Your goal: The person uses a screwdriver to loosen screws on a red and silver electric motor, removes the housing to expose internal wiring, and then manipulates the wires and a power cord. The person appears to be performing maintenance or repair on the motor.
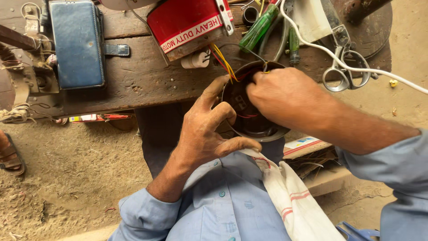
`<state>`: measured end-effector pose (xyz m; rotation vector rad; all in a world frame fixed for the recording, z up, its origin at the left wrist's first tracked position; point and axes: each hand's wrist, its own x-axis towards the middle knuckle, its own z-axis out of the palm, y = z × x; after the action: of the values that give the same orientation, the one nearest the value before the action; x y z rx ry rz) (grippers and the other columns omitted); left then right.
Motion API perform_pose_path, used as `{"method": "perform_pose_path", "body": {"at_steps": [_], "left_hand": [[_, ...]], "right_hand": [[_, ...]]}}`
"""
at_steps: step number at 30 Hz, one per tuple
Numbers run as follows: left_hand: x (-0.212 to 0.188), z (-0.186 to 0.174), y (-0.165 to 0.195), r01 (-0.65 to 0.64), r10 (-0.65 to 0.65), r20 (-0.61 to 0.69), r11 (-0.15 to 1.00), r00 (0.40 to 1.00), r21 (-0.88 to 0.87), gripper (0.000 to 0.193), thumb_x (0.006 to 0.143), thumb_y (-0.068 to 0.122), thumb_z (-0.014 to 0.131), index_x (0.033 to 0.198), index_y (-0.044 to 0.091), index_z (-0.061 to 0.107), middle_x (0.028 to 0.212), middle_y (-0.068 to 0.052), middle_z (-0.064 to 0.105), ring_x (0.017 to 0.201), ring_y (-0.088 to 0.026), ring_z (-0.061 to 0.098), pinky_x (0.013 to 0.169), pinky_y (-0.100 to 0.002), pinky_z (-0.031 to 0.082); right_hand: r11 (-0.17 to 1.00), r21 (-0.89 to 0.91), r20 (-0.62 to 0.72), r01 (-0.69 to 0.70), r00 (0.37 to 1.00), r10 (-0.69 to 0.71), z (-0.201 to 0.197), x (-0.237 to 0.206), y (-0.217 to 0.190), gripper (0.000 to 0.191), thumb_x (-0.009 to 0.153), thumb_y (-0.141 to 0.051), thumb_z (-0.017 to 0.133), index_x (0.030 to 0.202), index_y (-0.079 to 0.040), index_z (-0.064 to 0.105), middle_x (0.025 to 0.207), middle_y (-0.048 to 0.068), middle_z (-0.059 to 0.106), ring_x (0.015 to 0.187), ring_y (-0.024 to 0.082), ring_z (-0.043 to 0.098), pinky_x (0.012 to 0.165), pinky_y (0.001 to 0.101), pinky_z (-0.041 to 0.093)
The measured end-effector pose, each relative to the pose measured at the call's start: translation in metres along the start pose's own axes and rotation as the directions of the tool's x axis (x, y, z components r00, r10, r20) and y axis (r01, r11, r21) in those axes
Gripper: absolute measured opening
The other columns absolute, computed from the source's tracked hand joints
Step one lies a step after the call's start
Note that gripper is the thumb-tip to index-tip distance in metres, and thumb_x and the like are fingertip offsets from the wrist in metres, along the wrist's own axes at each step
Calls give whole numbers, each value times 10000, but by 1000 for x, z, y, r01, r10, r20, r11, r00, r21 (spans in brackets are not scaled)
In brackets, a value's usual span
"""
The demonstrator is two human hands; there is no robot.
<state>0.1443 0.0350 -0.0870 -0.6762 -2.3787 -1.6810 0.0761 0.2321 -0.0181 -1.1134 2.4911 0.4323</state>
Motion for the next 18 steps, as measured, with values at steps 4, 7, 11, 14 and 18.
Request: {"method": "perform_pose_path", "body": {"at_steps": [4, 7, 11, 14, 18], "left_hand": [[1, 3, 4, -47, 49, -36, 997, 998, 61, 650, 604, 576, 953, 806, 70, 598, 1480, -276, 528, 1211, -371, 690, 933, -404, 629], [0, 3, 6, -96, 102, -56, 990, 993, 107, 649, 612, 574, 957, 802, 70, 596, 1465, -267, 538, 1226, -385, 685, 951, -416, 623], [0, 4, 6, -77, 84, -61, 991, 995, 110, 660, 607, 584, 955, 776, 70, 577, 1458, -275, 544, 1176, -366, 704, 908, -404, 628], [0, 7, 5, -85, 94, -69, 988, 993, 127, 663, 593, 591, 956, 783, 71, 591, 1444, -265, 558, 1179, -368, 700, 919, -409, 627], [4, 12, 7, -41, 54, -90, 991, 994, 131, 666, 574, 600, 956, 736, 78, 575, 1442, -282, 561, 1088, -348, 726, 871, -395, 629]], "right_hand": [[998, -57, 84, -3, 996, 8, 10, 9, 0, 133, 795, -209, 715, 787, -84, 759, 779, 115, 726, 732, 294, 742, 615, 411, 609], [999, -47, 96, -21, 995, 26, 4, 10, -2, 136, 794, -221, 717, 749, -102, 765, 723, 107, 725, 706, 295, 742, 610, 417, 605], [998, -58, 83, -38, 996, 43, 1, 10, -2, 161, 802, -249, 721, 751, -106, 774, 711, 113, 726, 697, 296, 743, 603, 415, 603], [999, -41, 33, -19, 999, 20, 6, 10, 1, 143, 793, -241, 719, 730, -127, 778, 701, 99, 729, 692, 284, 741, 599, 413, 596], [989, -150, 149, -15, 988, 37, 10, 12, 4, 128, 803, -229, 710, 750, -131, 774, 706, 77, 730, 693, 251, 736, 585, 388, 593]]}}
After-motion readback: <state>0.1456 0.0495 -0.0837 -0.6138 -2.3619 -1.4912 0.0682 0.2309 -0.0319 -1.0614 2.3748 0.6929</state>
